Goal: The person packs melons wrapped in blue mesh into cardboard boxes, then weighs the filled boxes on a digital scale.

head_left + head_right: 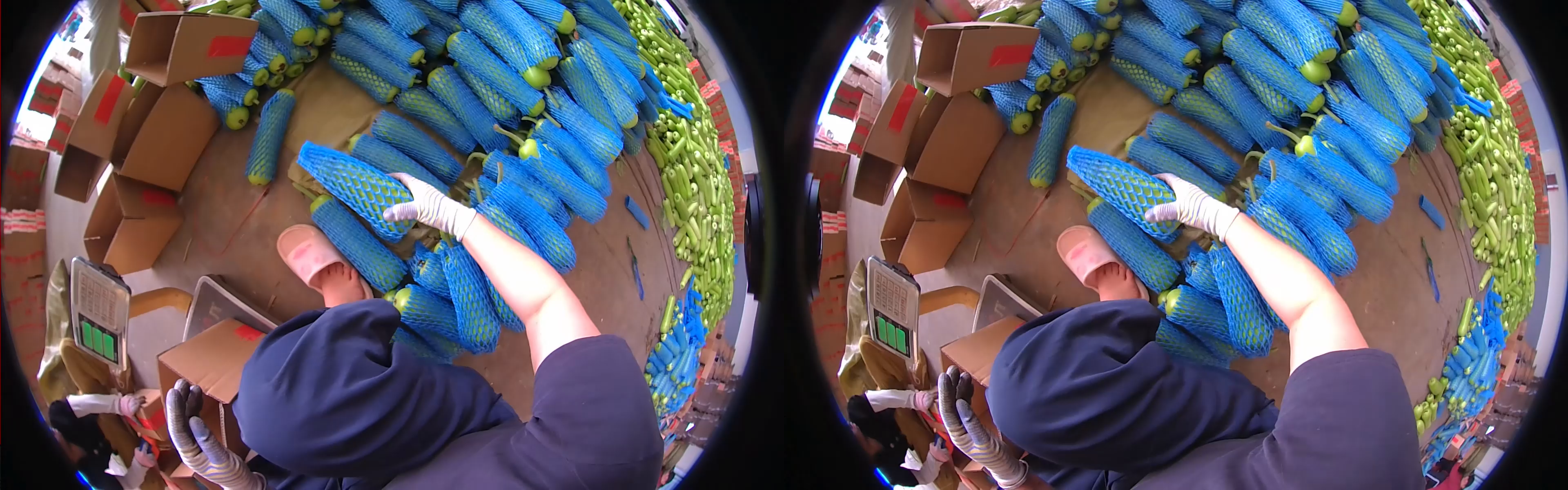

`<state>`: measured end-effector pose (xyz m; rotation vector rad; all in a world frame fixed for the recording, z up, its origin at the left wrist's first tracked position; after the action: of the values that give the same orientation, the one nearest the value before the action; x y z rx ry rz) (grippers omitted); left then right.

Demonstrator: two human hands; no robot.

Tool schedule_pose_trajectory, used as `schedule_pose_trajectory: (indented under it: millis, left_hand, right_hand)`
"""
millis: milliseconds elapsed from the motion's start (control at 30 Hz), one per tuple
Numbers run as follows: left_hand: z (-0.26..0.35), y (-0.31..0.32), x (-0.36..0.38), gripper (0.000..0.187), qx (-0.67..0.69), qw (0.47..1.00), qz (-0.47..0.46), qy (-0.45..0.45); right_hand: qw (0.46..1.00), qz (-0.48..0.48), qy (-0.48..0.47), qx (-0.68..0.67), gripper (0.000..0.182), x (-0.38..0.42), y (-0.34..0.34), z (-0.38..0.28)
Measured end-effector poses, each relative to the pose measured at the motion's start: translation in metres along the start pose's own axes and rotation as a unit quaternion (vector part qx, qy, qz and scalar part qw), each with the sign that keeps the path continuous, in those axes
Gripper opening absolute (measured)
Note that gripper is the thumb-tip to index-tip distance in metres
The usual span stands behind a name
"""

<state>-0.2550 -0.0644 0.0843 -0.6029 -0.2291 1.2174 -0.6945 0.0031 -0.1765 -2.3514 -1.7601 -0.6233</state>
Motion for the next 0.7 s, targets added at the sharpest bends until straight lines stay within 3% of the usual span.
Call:
schedule_pose_trajectory:
  millis: [67,233,300,333,367,433,500,600,633,700]
  left_hand:
    - [-0.002,-0.005,0.003,0.043,-0.01,1.0,0.003,0.006]
    - [-0.007,-0.014,0.008,0.042,-0.043,0.999,0.017,-0.017]
    - [-0.013,-0.017,0.01,0.042,-0.048,0.998,0.023,-0.025]
    - [-0.017,-0.019,0.011,0.041,-0.05,0.998,0.03,-0.029]
    - [-0.02,-0.021,0.012,0.041,-0.052,0.997,0.036,-0.034]
    - [-0.027,-0.02,0.013,0.041,-0.076,0.995,0.048,-0.042]
    - [-0.031,-0.02,0.011,0.041,-0.099,0.993,0.055,-0.044]
    - [-0.045,-0.027,0.014,0.044,-0.12,0.989,0.054,-0.065]
    - [-0.034,-0.018,0.006,0.044,-0.117,0.99,0.051,-0.065]
    - [0.0,-0.001,-0.005,0.037,-0.185,0.981,0.037,-0.052]
  right_hand:
    - [0.994,0.032,-0.062,0.081,0.104,-0.006,0.005,0.014]
    - [0.993,0.046,-0.063,0.084,0.107,0.005,0.03,0.022]
    - [0.985,0.064,-0.076,0.142,0.108,0.002,0.03,0.031]
    - [0.955,0.084,-0.091,0.27,0.106,0.004,0.031,0.026]
    - [0.955,0.082,-0.088,0.272,0.106,0.005,0.035,0.026]
    - [0.822,0.088,0.076,0.557,0.108,0.007,0.043,0.026]
    - [0.795,0.082,0.107,0.591,0.11,0.005,0.036,0.043]
    - [0.852,0.103,0.064,0.509,0.091,-0.01,0.01,0.038]
    - [0.851,0.156,0.02,0.501,0.079,-0.016,-0.008,0.023]
    - [0.806,0.214,0.02,0.552,0.068,-0.031,-0.047,0.005]
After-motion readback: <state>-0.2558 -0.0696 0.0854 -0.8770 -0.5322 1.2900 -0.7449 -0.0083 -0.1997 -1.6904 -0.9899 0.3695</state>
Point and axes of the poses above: each hand's wrist, its own x-axis away from the middle knuckle, its own y-axis out of the palm, z = x × y, the point moved 9 cm from there along -x, towards the middle knuckle, and after that the axes turned 1 degree about -x, right-handed, at the moved point
